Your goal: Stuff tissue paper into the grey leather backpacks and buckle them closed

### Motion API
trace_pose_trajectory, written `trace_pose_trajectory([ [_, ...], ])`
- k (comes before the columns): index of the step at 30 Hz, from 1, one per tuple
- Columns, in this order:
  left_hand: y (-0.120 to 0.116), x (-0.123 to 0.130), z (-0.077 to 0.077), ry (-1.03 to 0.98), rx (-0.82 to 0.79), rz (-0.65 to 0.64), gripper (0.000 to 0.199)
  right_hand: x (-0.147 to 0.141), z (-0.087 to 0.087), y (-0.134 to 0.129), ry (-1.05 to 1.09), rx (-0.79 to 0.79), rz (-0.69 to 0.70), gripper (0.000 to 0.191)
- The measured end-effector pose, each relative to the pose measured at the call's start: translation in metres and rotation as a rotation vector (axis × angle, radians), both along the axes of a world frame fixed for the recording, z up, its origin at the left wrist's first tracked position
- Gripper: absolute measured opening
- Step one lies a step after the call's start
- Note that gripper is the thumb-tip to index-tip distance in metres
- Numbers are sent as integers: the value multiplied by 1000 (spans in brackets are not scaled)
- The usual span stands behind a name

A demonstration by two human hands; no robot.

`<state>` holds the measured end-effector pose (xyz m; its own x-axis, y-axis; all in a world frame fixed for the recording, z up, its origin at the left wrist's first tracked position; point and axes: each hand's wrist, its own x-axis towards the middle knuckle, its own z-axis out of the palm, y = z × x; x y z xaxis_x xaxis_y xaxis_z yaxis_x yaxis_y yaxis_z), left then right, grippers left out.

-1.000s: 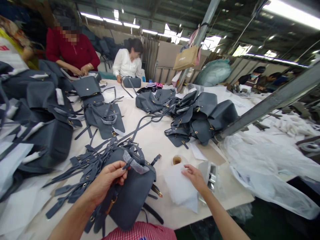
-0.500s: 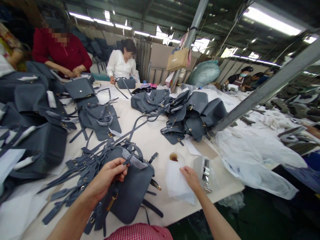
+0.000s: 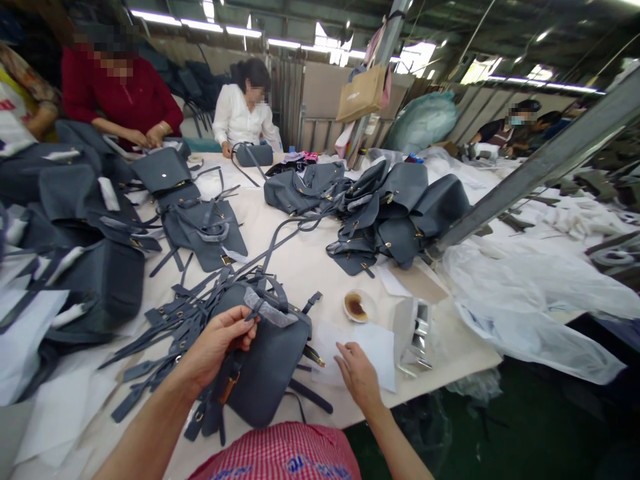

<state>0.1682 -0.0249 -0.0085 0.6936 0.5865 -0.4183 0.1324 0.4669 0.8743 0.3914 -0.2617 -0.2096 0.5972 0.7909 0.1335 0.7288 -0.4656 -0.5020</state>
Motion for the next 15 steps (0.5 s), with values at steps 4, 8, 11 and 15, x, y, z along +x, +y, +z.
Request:
trace_pose_trajectory([
  [4,1,-1,-3,8,10,-8,21,-28,-24,4,35,9,29,18],
  [8,2,-3,-6,1,8,-35,19,-20,-34,3,65,14,5,21],
  [11,3,-3,-7,-6,3,-42,19,-14,-33,4,71,7,15,14],
  [15,3,-2,-7,-10,0,-27,19,-16,-33,8,62,-2,46,35],
])
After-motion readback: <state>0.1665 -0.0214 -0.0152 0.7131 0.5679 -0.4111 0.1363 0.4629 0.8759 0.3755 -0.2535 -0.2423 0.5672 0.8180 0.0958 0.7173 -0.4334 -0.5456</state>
